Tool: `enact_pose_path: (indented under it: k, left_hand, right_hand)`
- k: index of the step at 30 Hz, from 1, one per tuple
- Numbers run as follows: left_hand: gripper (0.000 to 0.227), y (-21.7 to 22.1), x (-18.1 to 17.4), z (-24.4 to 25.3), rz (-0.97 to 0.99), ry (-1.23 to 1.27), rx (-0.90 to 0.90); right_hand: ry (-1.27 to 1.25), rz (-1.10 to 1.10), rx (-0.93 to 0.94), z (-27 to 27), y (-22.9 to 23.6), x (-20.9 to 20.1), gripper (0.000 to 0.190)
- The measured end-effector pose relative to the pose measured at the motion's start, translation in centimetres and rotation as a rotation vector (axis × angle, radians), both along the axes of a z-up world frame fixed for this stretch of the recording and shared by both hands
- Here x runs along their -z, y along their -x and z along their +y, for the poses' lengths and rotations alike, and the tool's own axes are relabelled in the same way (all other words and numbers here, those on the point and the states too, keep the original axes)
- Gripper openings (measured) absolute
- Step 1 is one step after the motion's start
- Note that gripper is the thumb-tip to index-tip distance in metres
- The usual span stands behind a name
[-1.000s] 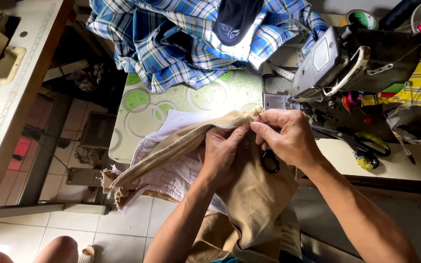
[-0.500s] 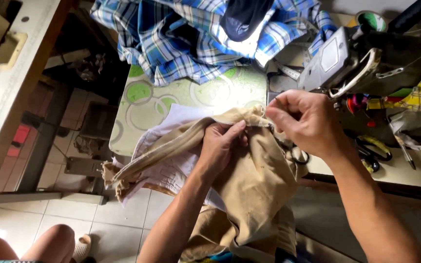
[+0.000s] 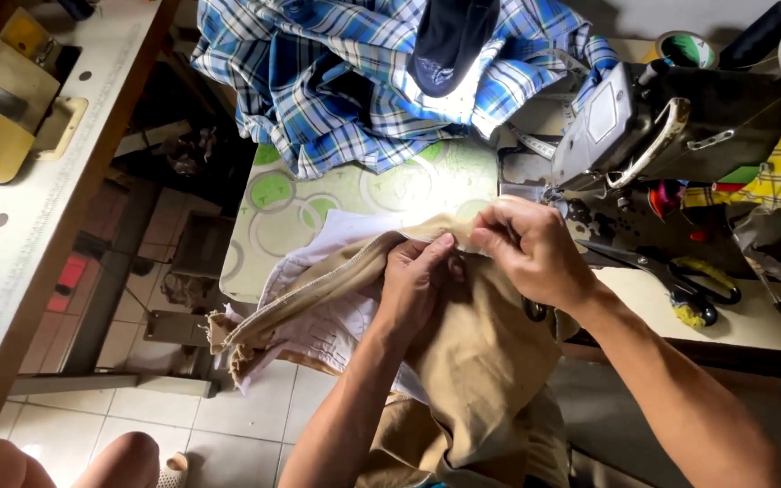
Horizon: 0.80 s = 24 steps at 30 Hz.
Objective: Using a small tool to carefully remove stitches and rip open a seam on a pair of trousers.
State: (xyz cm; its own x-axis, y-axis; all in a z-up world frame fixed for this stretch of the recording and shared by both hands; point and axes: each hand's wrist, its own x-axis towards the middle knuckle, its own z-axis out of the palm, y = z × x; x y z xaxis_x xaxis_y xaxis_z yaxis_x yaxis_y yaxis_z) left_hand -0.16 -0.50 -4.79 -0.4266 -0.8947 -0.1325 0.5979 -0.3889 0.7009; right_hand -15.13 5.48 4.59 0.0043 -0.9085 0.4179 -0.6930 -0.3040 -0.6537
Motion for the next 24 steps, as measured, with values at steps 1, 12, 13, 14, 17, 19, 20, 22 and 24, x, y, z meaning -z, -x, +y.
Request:
enact_pose_path:
  k: [1, 12, 13, 14, 17, 19, 20, 22, 24]
  left_hand:
    - [0.02, -0.2, -1.1, 0.2, 0.014, -0.019, -0.008]
    - [0.022, -3.3, -4.1, 1.7, -0.202, 0.14, 0.082]
    - [0.023, -4.3, -5.6, 2.5, -0.183, 0.206, 0.185]
    - [0.035, -5.2, -7.1, 3.4, -0.166, 0.272, 0.289]
    - [0.021, -9.5, -11.1, 5.6, -0.621, 0.705, -0.077]
    - [0.023, -13.2, -13.0, 6.0, -0.706, 0.853, -0.366]
    - [0.026, -15.2, -13.9, 6.5, -0.783, 0.99, -0.658]
    - [0.026, -17.8, -14.6, 6.6, -0.791, 0.956, -0.661]
    - [0.026, -20.0, -16.4, 6.4, -0.768, 0.928, -0.663]
  right_hand:
    - [-0.051, -0.098, -0.011, 0.8, 0.4, 0.3, 0.013]
    - [-0.333, 0.311, 0.336, 5.8, 6.3, -0.1, 0.021]
    - [-0.383, 0.356, 0.407, 5.7, 7.5, 1.2, 0.021]
    - [-0.433, 0.398, 0.479, 5.5, 8.9, 2.5, 0.028]
    - [-0.209, 0.495, 0.443, 5.0, 10.7, 6.1, 0.024]
    - [-0.095, 0.493, 0.377, 4.0, 10.5, 6.7, 0.025]
    - [0.015, 0.489, 0.313, 3.6, 10.3, 7.1, 0.028]
    - [0.021, 0.475, 0.273, 3.6, 8.9, 6.1, 0.03]
    - [0.054, 0.47, 0.246, 4.1, 7.4, 3.6, 0.032]
